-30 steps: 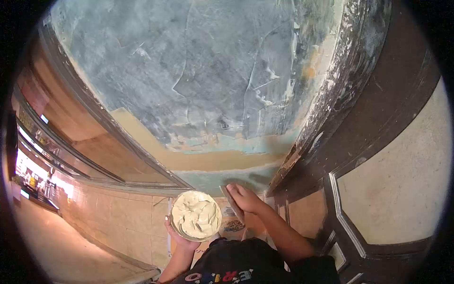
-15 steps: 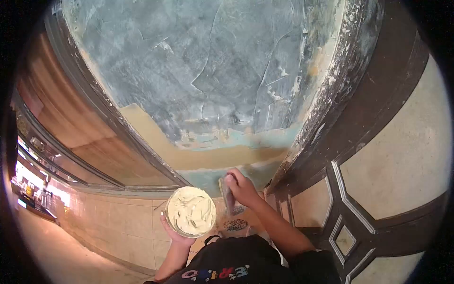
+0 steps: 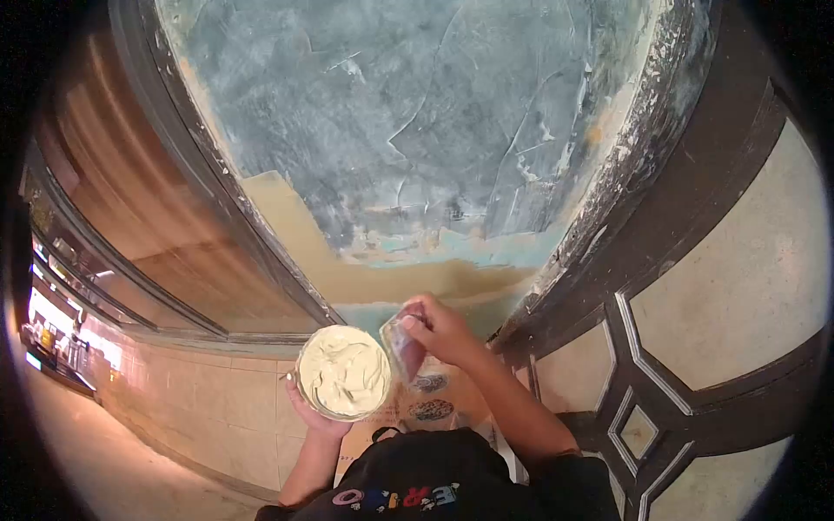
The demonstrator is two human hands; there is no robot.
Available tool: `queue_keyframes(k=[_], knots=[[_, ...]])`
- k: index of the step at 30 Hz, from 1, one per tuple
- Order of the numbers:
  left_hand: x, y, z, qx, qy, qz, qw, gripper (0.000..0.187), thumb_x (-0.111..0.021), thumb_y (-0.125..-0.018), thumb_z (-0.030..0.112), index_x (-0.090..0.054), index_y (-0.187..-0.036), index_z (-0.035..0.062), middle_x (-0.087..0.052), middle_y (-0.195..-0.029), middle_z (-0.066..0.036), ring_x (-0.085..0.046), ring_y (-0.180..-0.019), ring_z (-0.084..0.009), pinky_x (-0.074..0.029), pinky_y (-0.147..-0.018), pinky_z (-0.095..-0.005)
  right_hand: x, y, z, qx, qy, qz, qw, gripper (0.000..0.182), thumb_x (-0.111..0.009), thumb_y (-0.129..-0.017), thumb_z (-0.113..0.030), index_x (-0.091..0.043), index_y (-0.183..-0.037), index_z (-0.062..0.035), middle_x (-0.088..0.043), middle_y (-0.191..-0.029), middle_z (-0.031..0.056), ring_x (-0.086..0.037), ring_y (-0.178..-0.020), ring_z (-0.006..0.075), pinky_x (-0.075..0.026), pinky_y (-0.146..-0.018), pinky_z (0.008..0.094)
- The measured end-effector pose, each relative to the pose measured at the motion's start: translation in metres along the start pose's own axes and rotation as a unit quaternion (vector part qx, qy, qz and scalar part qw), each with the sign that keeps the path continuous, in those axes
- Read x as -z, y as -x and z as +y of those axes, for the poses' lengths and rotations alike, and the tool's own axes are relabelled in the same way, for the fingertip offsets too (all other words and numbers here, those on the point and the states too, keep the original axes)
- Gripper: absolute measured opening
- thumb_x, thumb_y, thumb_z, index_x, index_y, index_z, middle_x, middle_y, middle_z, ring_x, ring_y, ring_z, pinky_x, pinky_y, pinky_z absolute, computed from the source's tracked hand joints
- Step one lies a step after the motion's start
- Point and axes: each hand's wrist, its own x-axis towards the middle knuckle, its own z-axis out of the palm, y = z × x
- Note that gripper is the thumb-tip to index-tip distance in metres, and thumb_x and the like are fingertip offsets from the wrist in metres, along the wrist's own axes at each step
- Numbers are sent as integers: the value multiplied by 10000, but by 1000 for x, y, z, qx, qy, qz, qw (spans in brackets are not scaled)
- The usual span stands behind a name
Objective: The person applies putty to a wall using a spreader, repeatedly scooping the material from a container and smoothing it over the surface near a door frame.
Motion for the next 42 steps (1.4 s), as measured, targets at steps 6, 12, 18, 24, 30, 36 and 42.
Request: queue_keyframes(k=[6, 12, 18, 24, 30, 36, 42], knots=[[4, -4, 15, -19, 0, -17, 1000, 802, -329, -845, 663, -312, -1447, 135, -321, -1482, -134, -353, -1327, -363, -305, -1078, -529, -1, 11, 6, -22, 229, -127, 965, 394, -610, -847, -437, -549, -1045, -101, -623, -836, 129, -629, -793, 312, -489, -705, 390], [7, 1, 24, -29, 25, 12, 999, 830, -339, -830, 671, -304, -1449, 119, -321, -1481, -135, -365, -1317, -363, -317, -1074, -519, 27, 12, -9, -33, 335, -115, 935, 376, -644, -836, -409, -546, -969, -71, -632, -850, 137, -622, -815, 333, -474, -706, 414], [0, 1, 21, -51, 3, 3, 999, 826, -362, -817, 657, -318, -1439, 116, -343, -1466, -137, -383, -1306, -354, -340, -1063, -511, 41, 2, -88, 91, 280, 8, 956, 160, -612, -873, -149, -553, -972, -37, -619, -875, 158, -607, -817, 351, -476, -702, 395], [-24, 6, 17, -81, -22, -11, 996, 820, -381, -802, 628, -322, -1433, 108, -364, -1448, -142, -401, -1292, -353, -353, -1057, -508, 36, 1, -134, 133, 260, 25, 956, 159, -613, -858, -64, -582, -1014, -52, -635, -878, 143, -622, -778, 335, -494, -678, 371], [-46, 3, 22, -147, -38, -54, 987, 841, -358, -806, 641, -293, -1444, 98, -330, -1468, -158, -370, -1317, -371, -337, -1069, -520, 32, -4, -169, 318, 294, -45, 900, 234, -666, -746, -41, -615, -964, -109, -612, -978, 60, -607, -878, 289, -497, -755, 378], [-50, 2, 29, -133, 38, -78, 987, 901, -408, -772, 664, -249, -1458, 101, -312, -1469, -178, -364, -1315, -391, -341, -1061, -550, 25, -15, -173, 451, 459, -100, 759, 174, -657, -692, -98, -598, -838, -171, -563, -988, -3, -586, -934, 204, -493, -865, 391], [-29, 5, 37, -60, 14, -50, 997, 865, -526, -723, 486, -297, -1422, 31, -401, -1397, -220, -459, -1232, -396, -407, -1010, -526, 14, -35, -178, 572, 509, -91, 637, 131, -658, -718, -183, -554, -787, -224, -564, -985, -63, -571, -934, 146, -491, -926, 375]])
